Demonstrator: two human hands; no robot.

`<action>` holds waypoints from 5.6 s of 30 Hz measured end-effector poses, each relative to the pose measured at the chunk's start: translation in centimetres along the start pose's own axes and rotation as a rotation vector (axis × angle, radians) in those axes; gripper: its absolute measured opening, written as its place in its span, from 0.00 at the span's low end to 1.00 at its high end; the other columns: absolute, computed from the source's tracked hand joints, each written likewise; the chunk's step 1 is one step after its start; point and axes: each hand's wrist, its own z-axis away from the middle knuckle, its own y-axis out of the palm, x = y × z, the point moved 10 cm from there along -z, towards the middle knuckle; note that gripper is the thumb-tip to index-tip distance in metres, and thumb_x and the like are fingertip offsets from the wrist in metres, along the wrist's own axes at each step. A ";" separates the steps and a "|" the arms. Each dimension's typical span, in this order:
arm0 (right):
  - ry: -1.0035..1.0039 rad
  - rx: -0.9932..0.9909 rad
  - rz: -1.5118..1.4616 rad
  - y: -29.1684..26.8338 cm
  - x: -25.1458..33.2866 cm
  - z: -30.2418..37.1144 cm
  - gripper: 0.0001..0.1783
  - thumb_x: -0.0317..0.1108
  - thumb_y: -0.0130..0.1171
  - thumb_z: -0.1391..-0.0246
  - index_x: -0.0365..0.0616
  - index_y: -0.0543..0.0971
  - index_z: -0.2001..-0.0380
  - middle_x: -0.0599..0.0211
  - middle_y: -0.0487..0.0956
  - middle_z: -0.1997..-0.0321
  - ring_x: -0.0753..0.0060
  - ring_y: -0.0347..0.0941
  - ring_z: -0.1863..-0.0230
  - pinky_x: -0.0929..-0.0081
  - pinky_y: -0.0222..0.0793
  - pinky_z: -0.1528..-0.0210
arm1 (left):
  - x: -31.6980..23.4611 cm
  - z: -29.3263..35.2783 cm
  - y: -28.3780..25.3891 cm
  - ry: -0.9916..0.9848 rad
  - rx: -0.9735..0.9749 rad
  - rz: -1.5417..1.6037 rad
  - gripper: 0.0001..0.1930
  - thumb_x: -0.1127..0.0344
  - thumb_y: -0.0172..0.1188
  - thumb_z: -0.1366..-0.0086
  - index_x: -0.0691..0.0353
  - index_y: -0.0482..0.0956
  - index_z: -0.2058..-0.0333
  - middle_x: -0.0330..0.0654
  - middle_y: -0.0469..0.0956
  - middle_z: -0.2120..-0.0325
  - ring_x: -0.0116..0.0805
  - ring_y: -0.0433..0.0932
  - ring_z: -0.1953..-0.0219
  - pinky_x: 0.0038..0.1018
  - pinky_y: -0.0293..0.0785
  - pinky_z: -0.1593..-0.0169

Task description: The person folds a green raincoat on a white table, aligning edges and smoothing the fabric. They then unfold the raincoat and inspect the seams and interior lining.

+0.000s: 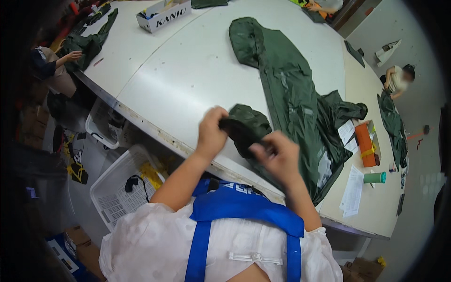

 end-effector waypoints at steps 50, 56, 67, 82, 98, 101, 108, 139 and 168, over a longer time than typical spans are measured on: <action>1.390 -0.450 0.018 -21.1 -38.1 32.1 0.09 0.39 0.54 0.45 0.45 0.75 0.71 0.75 0.69 0.82 0.78 0.62 0.86 0.76 0.55 0.85 | 7.6 -1.1 33.6 0.182 1.015 -0.076 0.30 0.55 0.62 0.43 0.63 0.67 0.44 0.56 0.72 0.52 0.52 0.71 0.49 0.35 0.68 0.45; 1.210 0.016 0.801 -20.6 -35.6 24.8 0.11 0.35 0.56 0.51 0.42 0.77 0.64 0.52 0.80 0.63 0.50 0.76 0.57 0.56 0.70 0.58 | 10.7 5.2 34.9 -0.346 0.989 -0.052 0.36 0.62 0.62 0.45 0.53 0.58 0.38 0.56 0.77 0.61 0.52 0.78 0.59 0.37 0.72 0.55; 0.834 -0.099 0.850 -17.5 -28.4 16.6 0.21 0.26 0.56 0.54 0.49 0.72 0.54 0.58 0.74 0.54 0.49 0.75 0.59 0.58 0.72 0.60 | 12.7 10.0 17.9 -0.697 0.894 0.393 0.32 0.84 0.51 0.46 0.58 0.65 0.41 0.45 0.70 0.48 0.31 0.71 0.49 0.24 0.66 0.46; 0.344 0.166 0.383 -3.4 -27.3 9.3 0.13 0.21 0.57 0.60 0.47 0.73 0.68 0.69 0.74 0.54 0.55 0.75 0.64 0.63 0.71 0.67 | 9.9 10.6 15.9 -1.068 0.574 1.033 0.36 0.89 0.45 0.51 0.60 0.62 0.40 0.44 0.65 0.45 0.33 0.68 0.46 0.28 0.66 0.43; -0.047 -0.420 0.309 -11.2 -16.8 14.0 0.17 0.11 0.58 0.62 0.42 0.75 0.67 0.59 0.80 0.61 0.70 0.75 0.71 0.81 0.70 0.71 | 1.9 6.4 14.1 0.062 0.625 -0.248 0.31 0.77 0.62 0.57 0.55 0.72 0.49 0.46 0.65 0.44 0.50 0.57 0.39 0.42 0.55 0.38; -0.070 -0.422 0.269 -10.9 -16.1 14.1 0.17 0.11 0.59 0.63 0.41 0.75 0.68 0.54 0.79 0.58 0.75 0.73 0.73 0.84 0.68 0.76 | 0.0 6.1 16.0 0.250 0.695 -0.235 0.15 0.76 0.64 0.60 0.58 0.82 0.68 0.38 0.73 0.49 0.46 0.62 0.41 0.37 0.59 0.42; -0.076 -0.393 0.283 -10.8 -15.8 14.5 0.16 0.13 0.58 0.64 0.41 0.75 0.68 0.54 0.79 0.57 0.77 0.71 0.75 0.83 0.67 0.77 | -0.1 6.0 15.4 0.316 0.728 0.033 0.13 0.80 0.62 0.55 0.60 0.81 0.68 0.39 0.81 0.64 0.42 0.76 0.53 0.31 0.70 0.50; 0.656 -0.634 -0.377 -11.0 -24.7 11.2 0.12 0.26 0.62 0.49 0.40 0.71 0.63 0.79 0.69 0.79 0.91 0.58 0.77 0.89 0.54 0.74 | 1.1 3.8 15.5 -0.246 0.755 0.278 0.25 0.81 0.59 0.48 0.61 0.73 0.49 0.40 0.69 0.59 0.26 0.71 0.60 0.19 0.69 0.62; 0.699 -0.384 -0.398 -7.6 -27.2 10.0 0.17 0.28 0.58 0.48 0.37 0.75 0.54 0.69 0.75 0.59 0.83 0.66 0.67 0.84 0.64 0.65 | 7.9 6.1 12.9 -0.614 0.743 0.531 0.35 0.87 0.52 0.51 0.68 0.60 0.41 0.46 0.63 0.42 0.35 0.62 0.39 0.29 0.57 0.37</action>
